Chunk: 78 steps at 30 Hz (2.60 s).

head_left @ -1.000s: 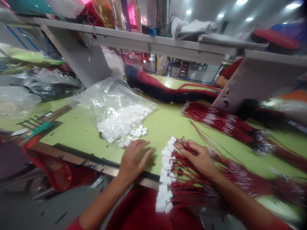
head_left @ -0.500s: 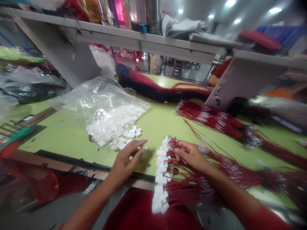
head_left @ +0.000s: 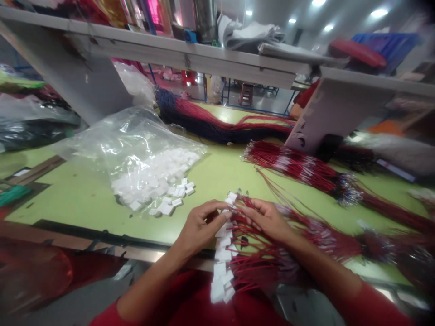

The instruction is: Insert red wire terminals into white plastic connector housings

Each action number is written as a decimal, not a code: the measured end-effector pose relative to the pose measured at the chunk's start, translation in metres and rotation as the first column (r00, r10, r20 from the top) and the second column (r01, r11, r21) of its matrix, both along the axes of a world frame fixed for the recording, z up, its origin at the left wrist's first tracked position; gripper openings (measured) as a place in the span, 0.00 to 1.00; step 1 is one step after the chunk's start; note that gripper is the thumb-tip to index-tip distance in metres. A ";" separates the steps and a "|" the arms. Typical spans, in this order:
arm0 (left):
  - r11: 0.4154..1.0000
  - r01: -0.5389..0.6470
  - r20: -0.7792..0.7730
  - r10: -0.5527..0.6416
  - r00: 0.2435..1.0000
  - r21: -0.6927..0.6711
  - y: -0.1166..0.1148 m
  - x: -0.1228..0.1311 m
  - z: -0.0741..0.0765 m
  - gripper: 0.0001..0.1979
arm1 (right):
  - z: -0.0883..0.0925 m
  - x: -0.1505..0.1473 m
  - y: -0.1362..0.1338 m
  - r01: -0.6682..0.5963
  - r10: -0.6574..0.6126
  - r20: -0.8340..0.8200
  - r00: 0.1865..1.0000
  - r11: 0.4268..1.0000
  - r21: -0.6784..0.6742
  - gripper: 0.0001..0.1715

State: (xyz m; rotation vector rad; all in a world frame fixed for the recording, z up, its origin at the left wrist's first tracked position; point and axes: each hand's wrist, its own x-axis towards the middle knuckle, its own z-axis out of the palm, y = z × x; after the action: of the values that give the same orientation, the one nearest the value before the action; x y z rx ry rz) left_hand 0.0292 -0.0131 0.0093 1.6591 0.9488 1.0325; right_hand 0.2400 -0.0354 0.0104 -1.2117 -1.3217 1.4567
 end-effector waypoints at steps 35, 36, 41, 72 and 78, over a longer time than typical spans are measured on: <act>0.821 0.135 0.455 0.164 0.875 -0.555 -0.010 0.006 -0.014 0.12 | 0.001 -0.002 -0.004 0.100 -0.100 -0.015 0.995 0.995 -0.020 0.24; 0.832 0.122 0.441 0.157 0.884 -0.541 -0.010 0.005 -0.014 0.11 | 0.002 -0.002 -0.004 0.104 -0.104 -0.004 0.995 0.994 -0.021 0.24; 0.912 -0.044 0.310 0.184 0.933 -0.409 -0.016 0.004 -0.017 0.11 | 0.005 -0.006 -0.005 0.117 -0.117 0.059 0.991 0.993 0.006 0.23; 0.934 -0.020 0.265 0.122 0.957 -0.357 -0.021 0.007 -0.029 0.09 | 0.008 -0.008 -0.005 0.060 -0.080 0.169 0.982 0.991 0.119 0.24; 0.937 0.007 0.269 0.093 0.959 -0.350 -0.027 0.019 -0.027 0.10 | -0.001 -0.006 -0.004 0.029 -0.048 0.166 0.985 0.993 0.115 0.18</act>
State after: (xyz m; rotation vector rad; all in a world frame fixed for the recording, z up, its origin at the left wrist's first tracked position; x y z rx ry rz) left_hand 0.0477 -0.0400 -0.0177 1.1681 0.9188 1.0302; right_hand 0.2337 -0.0395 0.0090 -1.3017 -1.4650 1.2578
